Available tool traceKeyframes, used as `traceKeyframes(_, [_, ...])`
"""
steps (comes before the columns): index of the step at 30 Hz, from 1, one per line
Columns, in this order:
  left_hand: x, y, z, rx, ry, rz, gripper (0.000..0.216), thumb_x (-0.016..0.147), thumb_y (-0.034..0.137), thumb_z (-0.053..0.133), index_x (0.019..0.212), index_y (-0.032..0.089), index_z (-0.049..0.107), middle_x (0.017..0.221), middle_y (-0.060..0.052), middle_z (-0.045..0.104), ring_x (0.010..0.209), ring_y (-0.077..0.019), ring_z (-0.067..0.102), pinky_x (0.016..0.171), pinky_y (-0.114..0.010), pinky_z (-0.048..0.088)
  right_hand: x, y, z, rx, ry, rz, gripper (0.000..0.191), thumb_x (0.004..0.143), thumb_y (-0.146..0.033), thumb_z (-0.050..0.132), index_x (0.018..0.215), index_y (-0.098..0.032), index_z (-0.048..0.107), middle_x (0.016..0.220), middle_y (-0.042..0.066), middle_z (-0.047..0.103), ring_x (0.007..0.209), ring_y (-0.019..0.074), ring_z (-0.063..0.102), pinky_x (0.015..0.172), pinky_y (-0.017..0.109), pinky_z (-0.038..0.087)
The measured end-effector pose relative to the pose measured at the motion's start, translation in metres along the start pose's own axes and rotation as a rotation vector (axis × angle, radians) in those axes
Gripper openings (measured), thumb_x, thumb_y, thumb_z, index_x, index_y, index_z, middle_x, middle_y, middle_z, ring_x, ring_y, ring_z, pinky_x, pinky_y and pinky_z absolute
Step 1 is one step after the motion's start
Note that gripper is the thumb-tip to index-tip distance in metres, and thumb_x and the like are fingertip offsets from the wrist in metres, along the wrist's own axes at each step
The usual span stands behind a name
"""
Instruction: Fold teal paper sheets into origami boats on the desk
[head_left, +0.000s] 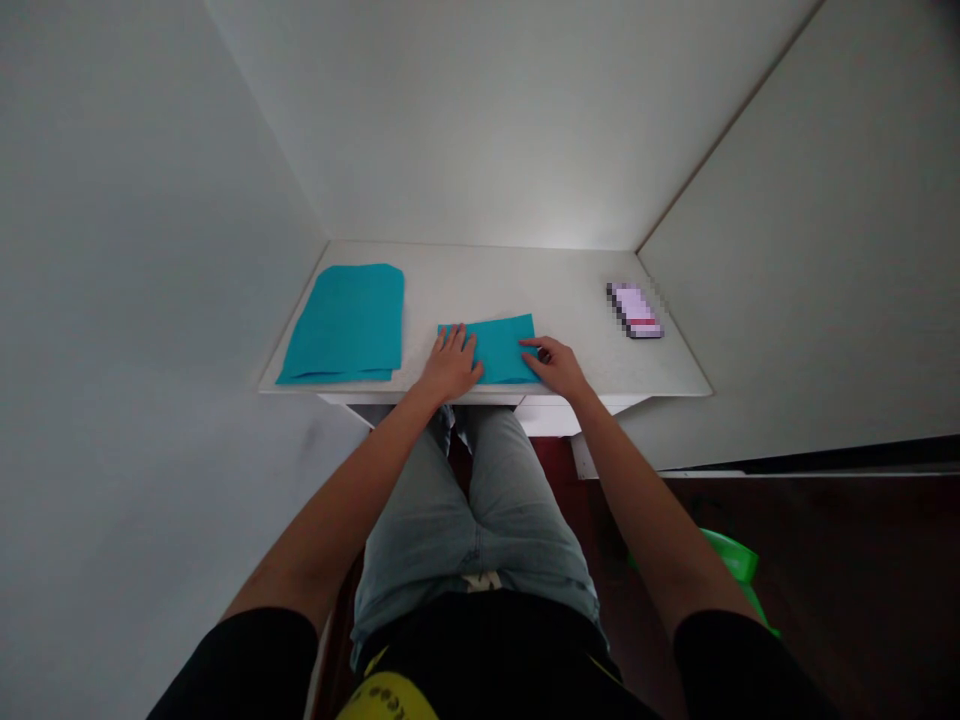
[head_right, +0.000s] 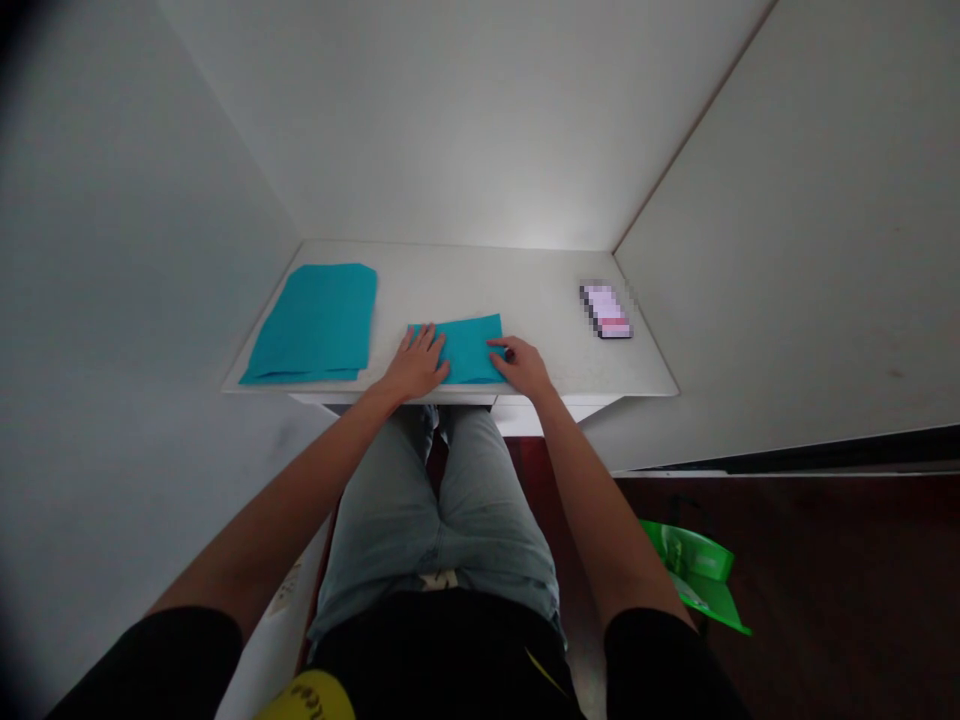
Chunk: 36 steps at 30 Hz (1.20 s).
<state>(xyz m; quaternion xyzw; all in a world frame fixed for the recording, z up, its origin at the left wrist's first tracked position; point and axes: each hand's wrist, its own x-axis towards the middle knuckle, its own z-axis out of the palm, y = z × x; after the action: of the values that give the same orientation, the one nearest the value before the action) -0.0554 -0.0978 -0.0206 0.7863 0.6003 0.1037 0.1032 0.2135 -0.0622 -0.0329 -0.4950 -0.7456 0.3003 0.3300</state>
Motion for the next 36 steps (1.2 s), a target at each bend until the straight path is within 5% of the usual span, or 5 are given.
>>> traceKeyframes(5, [0.021, 0.022, 0.006, -0.071, -0.015, -0.114, 0.077, 0.101, 0.047, 0.053, 0.161, 0.001, 0.045, 0.175, -0.027, 0.034, 0.167, -0.0443, 0.025, 0.137, -0.061, 0.015, -0.001, 0.000, 0.002, -0.008, -0.080, -0.030, 0.032, 0.093, -0.047, 0.067, 0.111, -0.026, 0.084, 0.089, 0.005, 0.075, 0.073, 0.0193, 0.061, 0.073, 0.034, 0.050])
traceKeyframes(11, [0.024, 0.043, 0.019, -0.112, 0.045, 0.021, 0.073, 0.107, 0.049, 0.042, 0.167, 0.006, 0.040, 0.178, -0.021, 0.032, 0.169, -0.0368, 0.022, 0.139, -0.056, 0.013, 0.001, -0.001, 0.003, -0.022, -0.091, -0.062, 0.028, 0.096, -0.044, 0.065, 0.108, -0.026, 0.084, 0.095, 0.005, 0.077, 0.080, 0.0200, 0.064, 0.078, 0.034, 0.050])
traceKeyframes(20, [0.012, -0.017, 0.008, -0.101, 0.114, -0.014, 0.077, 0.104, 0.059, 0.050, 0.168, 0.016, 0.043, 0.180, -0.015, 0.030, 0.169, -0.0358, 0.023, 0.139, -0.056, 0.012, -0.001, -0.003, 0.002, -0.107, -0.087, -0.020, 0.028, 0.099, -0.042, 0.064, 0.111, -0.026, 0.081, 0.089, 0.004, 0.074, 0.075, 0.0196, 0.062, 0.072, 0.032, 0.047])
traceKeyframes(24, [0.008, -0.037, 0.005, -0.083, 0.129, -0.083, 0.083, 0.104, 0.059, 0.047, 0.169, 0.009, 0.038, 0.180, -0.020, 0.027, 0.170, -0.0365, 0.020, 0.139, -0.054, 0.011, -0.001, -0.005, 0.002, -0.087, -0.071, 0.000, 0.026, 0.097, -0.041, 0.064, 0.110, -0.026, 0.080, 0.083, 0.003, 0.071, 0.073, 0.0197, 0.062, 0.071, 0.033, 0.046])
traceKeyframes(36, [-0.006, -0.025, 0.004, -0.044, 0.141, -0.133, 0.083, 0.105, 0.057, 0.044, 0.170, 0.006, 0.035, 0.180, -0.022, 0.026, 0.170, -0.0368, 0.018, 0.139, -0.055, 0.012, 0.000, -0.005, 0.004, -0.049, -0.009, -0.006, 0.039, 0.090, -0.036, 0.068, 0.127, -0.023, 0.072, 0.085, 0.001, 0.066, 0.068, 0.0184, 0.058, 0.071, 0.035, 0.047])
